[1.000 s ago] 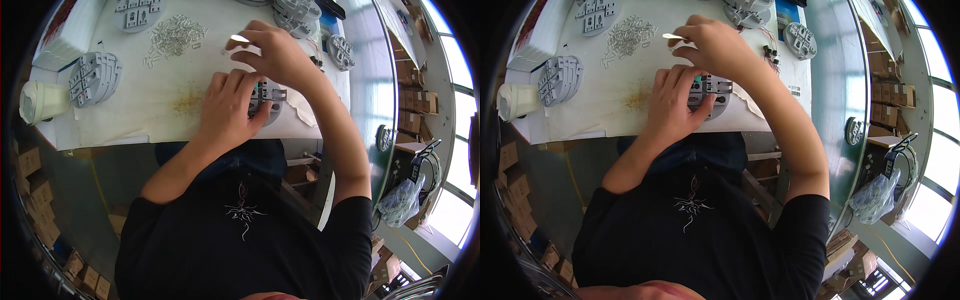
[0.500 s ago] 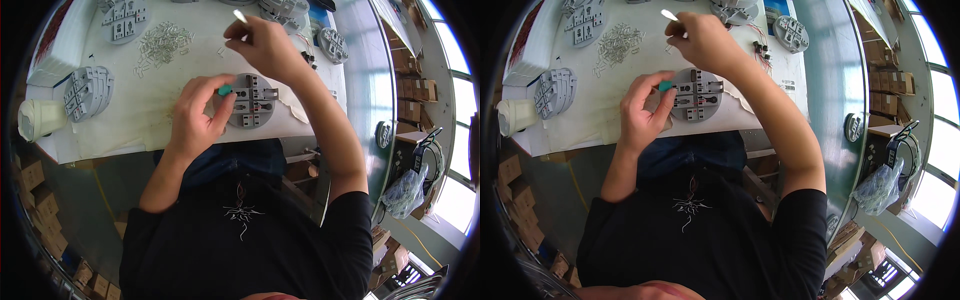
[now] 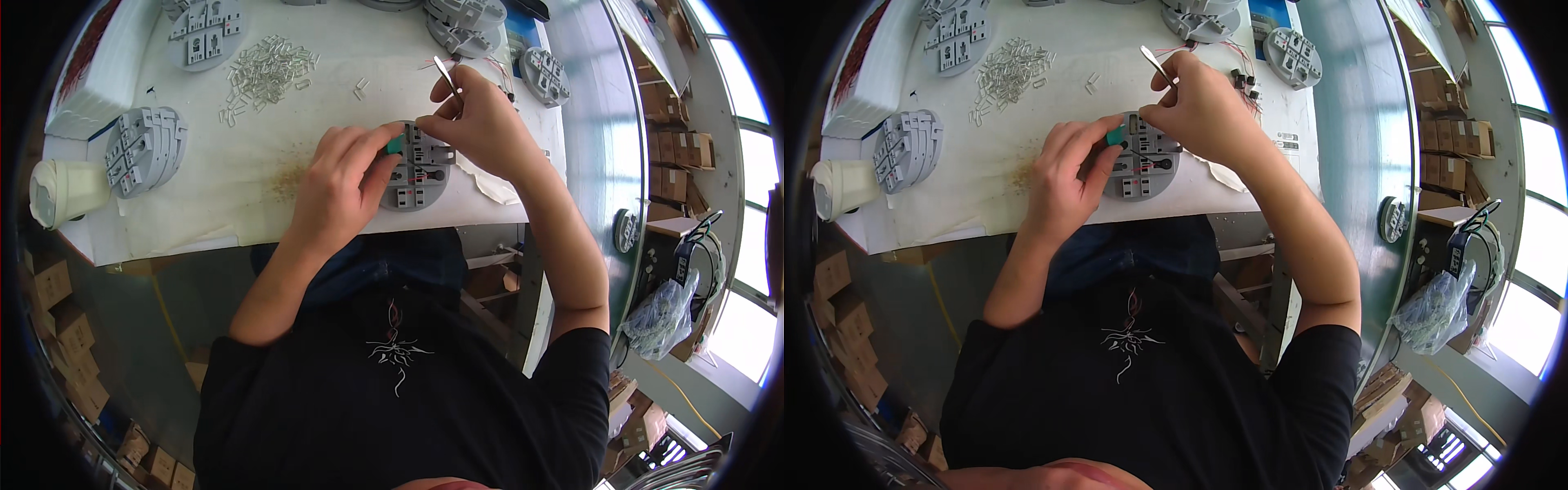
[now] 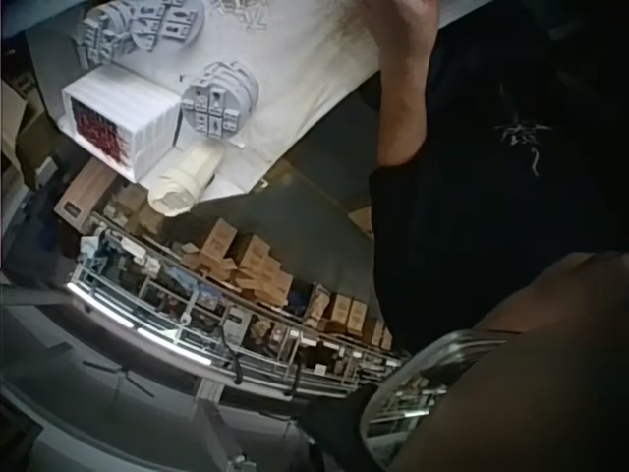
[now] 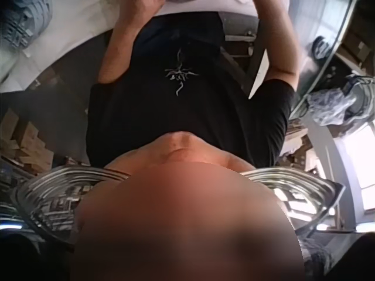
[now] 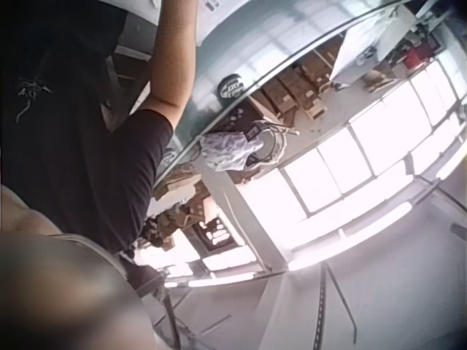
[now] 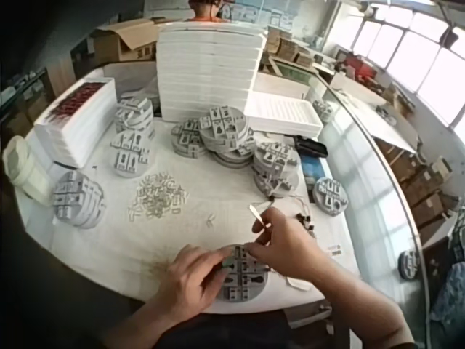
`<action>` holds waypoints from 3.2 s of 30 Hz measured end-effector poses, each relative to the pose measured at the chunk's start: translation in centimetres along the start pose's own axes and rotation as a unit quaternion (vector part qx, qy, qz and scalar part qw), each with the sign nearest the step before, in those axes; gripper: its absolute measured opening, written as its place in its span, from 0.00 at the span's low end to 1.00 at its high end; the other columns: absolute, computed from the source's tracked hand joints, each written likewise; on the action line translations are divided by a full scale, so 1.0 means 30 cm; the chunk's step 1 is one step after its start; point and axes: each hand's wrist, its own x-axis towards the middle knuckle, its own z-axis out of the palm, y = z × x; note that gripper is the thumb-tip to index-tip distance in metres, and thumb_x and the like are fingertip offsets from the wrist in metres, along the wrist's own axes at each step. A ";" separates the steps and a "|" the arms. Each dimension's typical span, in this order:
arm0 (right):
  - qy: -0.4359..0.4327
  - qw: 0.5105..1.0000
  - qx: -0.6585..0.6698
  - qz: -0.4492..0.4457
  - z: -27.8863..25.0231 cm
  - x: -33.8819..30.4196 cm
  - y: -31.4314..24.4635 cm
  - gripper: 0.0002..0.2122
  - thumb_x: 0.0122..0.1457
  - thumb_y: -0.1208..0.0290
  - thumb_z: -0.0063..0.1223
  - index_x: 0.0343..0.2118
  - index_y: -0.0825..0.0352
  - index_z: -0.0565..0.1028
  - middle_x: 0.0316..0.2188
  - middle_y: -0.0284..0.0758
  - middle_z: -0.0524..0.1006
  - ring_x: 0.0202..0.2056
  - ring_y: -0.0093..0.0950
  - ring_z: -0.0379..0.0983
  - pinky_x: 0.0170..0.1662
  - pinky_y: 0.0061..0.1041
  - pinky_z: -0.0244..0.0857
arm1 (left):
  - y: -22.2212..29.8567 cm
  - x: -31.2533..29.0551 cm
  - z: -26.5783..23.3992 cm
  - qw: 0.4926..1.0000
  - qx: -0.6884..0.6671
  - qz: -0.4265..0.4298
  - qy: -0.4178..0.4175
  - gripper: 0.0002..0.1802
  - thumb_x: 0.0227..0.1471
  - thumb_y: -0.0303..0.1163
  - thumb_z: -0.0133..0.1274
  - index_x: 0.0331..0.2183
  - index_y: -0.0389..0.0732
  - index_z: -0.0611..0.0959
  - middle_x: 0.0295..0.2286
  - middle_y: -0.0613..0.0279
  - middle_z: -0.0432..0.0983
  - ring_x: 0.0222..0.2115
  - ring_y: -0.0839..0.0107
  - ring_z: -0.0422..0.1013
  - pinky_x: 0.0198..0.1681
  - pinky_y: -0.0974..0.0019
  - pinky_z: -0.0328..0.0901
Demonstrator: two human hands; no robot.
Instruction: Assembling small electronic components onto circular base plates at a production workbench.
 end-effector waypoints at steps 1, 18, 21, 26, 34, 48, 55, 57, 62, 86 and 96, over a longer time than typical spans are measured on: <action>0.010 1.000 -0.005 -0.003 0.009 0.007 0.003 0.17 0.55 0.69 0.70 0.42 0.72 0.75 0.29 0.43 0.83 0.31 0.31 0.82 0.35 0.29 0.74 | -0.003 0.001 0.003 1.000 0.000 0.000 0.000 0.19 0.56 0.22 0.64 0.50 0.37 0.85 0.33 0.58 0.79 0.32 0.64 0.75 0.36 0.61 0.72; -0.014 1.000 -0.013 0.023 0.023 -0.025 0.031 0.18 0.62 0.58 0.67 0.35 0.73 0.82 0.23 0.33 0.80 0.25 0.19 0.72 0.31 0.25 0.68 | 0.012 0.010 -0.018 0.998 -0.029 -0.041 -0.034 0.18 0.56 0.23 0.62 0.50 0.38 0.84 0.38 0.56 0.80 0.37 0.55 0.75 0.42 0.55 0.71; -0.007 0.999 -0.035 0.011 0.050 -0.032 0.058 0.18 0.62 0.58 0.67 0.36 0.73 0.82 0.24 0.33 0.80 0.25 0.18 0.71 0.31 0.25 0.67 | 0.018 0.011 -0.022 0.997 -0.026 -0.051 -0.051 0.17 0.57 0.23 0.62 0.50 0.38 0.84 0.38 0.56 0.80 0.38 0.55 0.75 0.42 0.55 0.71; -0.019 0.999 0.047 -0.007 0.028 -0.040 0.071 0.18 0.61 0.58 0.66 0.35 0.74 0.82 0.26 0.39 0.82 0.28 0.23 0.76 0.33 0.27 0.70 | 0.013 0.019 -0.021 0.997 -0.009 -0.049 -0.056 0.16 0.59 0.25 0.61 0.50 0.38 0.84 0.37 0.57 0.80 0.36 0.57 0.74 0.41 0.57 0.71; -0.015 0.986 0.154 0.062 -0.014 -0.027 0.072 0.16 0.67 0.60 0.62 0.40 0.73 0.82 0.27 0.27 0.78 0.29 0.14 0.69 0.32 0.21 0.64 | 0.064 0.130 -0.034 0.990 0.088 0.013 -0.111 0.14 0.60 0.27 0.60 0.48 0.37 0.84 0.34 0.53 0.78 0.35 0.56 0.76 0.39 0.56 0.71; -0.024 0.940 0.330 0.084 -0.007 -0.058 0.152 0.28 0.73 0.42 0.45 0.33 0.67 0.80 0.22 0.26 0.72 0.23 0.16 0.65 0.26 0.21 0.59 | 0.152 0.205 -0.043 0.927 0.255 0.055 -0.271 0.36 0.49 0.47 0.70 0.56 0.41 0.81 0.40 0.55 0.75 0.42 0.54 0.76 0.43 0.50 0.72; 0.014 0.863 0.500 0.074 -0.049 -0.060 0.180 0.33 0.76 0.40 0.33 0.28 0.66 0.76 0.19 0.28 0.68 0.19 0.21 0.64 0.23 0.23 0.59 | 0.227 0.137 -0.027 0.951 0.205 0.084 -0.216 0.47 0.39 0.46 0.76 0.59 0.42 0.76 0.46 0.55 0.68 0.49 0.56 0.71 0.48 0.55 0.71; 0.027 0.878 0.477 -0.005 -0.066 -0.079 0.179 0.31 0.77 0.44 0.33 0.27 0.65 0.75 0.18 0.28 0.68 0.18 0.22 0.63 0.23 0.23 0.59 | 0.195 0.122 -0.043 0.972 0.136 0.096 -0.165 0.46 0.39 0.43 0.77 0.59 0.43 0.76 0.46 0.55 0.67 0.49 0.56 0.71 0.49 0.55 0.71; -0.033 0.984 0.173 -0.013 -0.118 -0.134 0.083 0.28 0.78 0.51 0.37 0.27 0.68 0.75 0.18 0.32 0.71 0.18 0.27 0.66 0.25 0.30 0.62 | 0.029 -0.021 -0.003 0.999 -0.003 0.016 -0.043 0.44 0.39 0.29 0.77 0.58 0.42 0.75 0.47 0.49 0.67 0.49 0.56 0.73 0.46 0.57 0.73; -0.075 0.953 -0.247 -0.159 0.035 -0.197 0.000 0.17 0.70 0.63 0.56 0.24 0.69 0.76 0.18 0.46 0.74 0.24 0.51 0.74 0.30 0.47 0.66 | 0.019 -0.003 -0.056 0.992 -0.021 -0.050 -0.117 0.60 0.31 0.37 0.80 0.65 0.44 0.67 0.53 0.53 0.74 0.51 0.52 0.73 0.57 0.53 0.69; -0.016 0.932 -0.315 -0.177 0.077 -0.186 -0.019 0.20 0.70 0.59 0.54 0.22 0.66 0.75 0.16 0.42 0.75 0.20 0.47 0.75 0.24 0.44 0.68 | 0.006 -0.013 -0.058 0.992 -0.036 -0.052 -0.108 0.57 0.31 0.38 0.81 0.64 0.45 0.72 0.36 0.61 0.77 0.39 0.59 0.73 0.50 0.55 0.69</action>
